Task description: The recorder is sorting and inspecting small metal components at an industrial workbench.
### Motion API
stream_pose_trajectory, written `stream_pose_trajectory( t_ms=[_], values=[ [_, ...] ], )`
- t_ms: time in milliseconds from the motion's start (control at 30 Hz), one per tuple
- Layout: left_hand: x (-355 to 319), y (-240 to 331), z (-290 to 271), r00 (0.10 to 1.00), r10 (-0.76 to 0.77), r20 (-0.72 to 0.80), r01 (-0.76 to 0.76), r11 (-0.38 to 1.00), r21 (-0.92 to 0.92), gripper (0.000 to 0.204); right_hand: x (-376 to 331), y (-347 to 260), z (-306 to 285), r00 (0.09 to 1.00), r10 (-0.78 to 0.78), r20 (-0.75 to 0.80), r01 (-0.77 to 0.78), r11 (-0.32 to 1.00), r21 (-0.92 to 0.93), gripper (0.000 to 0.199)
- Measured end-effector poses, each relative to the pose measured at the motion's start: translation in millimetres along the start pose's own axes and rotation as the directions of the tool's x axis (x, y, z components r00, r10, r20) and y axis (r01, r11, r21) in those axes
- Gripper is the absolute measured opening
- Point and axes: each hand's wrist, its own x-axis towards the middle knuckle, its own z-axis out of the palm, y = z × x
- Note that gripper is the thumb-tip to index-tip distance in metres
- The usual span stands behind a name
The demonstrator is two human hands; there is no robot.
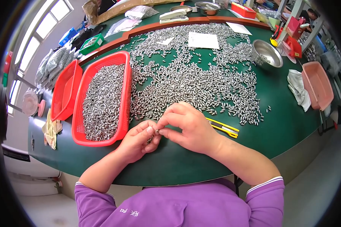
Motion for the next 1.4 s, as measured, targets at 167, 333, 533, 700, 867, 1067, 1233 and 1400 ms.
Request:
stream_pose_trajectory(
  t_ms=[167,333,533,700,867,1067,1233,1400],
  values=[
    [-0.3,-5.6,-5.1,0.999,0.025,0.042,-0.027,0.998,0.058,0.014,0.2,-3.6,2.0,0.998,-0.061,-0.014,0.060,0.997,-0.043,0.012],
    [0.8,-3.0,-1.0,0.999,0.026,0.030,-0.027,0.999,0.045,0.014,-0.3,-2.1,1.9,0.998,-0.049,-0.050,0.045,0.996,-0.076,0.012],
    [1.5,-4.3,-3.0,0.997,0.059,0.045,-0.060,0.998,0.028,0.015,1.2,-3.5,0.4,0.993,-0.080,-0.086,0.070,0.991,-0.115,0.013],
    [1.3,-3.8,-0.9,0.997,0.072,0.027,-0.073,0.997,0.037,0.018,-0.4,-2.1,-1.0,0.992,-0.099,-0.076,0.086,0.984,-0.159,0.013],
    [1.9,-3.7,-2.9,0.994,0.110,0.027,-0.110,0.994,0.010,0.017,0.6,6.7,-6.8,0.992,-0.061,-0.111,0.012,0.919,-0.394,0.012],
    [1.8,1.0,1.6,0.995,0.093,-0.043,-0.095,0.995,-0.040,0.016,-4.8,16.2,-2.7,1.000,0.014,-0.023,-0.023,0.896,-0.444,0.012],
    [1.9,0.9,-0.6,0.996,0.078,-0.038,-0.079,0.996,-0.044,0.014,-5.6,13.6,-2.4,0.998,0.051,0.042,-0.027,0.898,-0.440,0.012],
    [1.9,0.4,-1.3,0.997,0.061,-0.039,-0.062,0.998,-0.031,0.013,-4.3,9.2,-0.9,0.996,0.067,0.064,-0.030,0.885,-0.465,0.013]
  ],
)
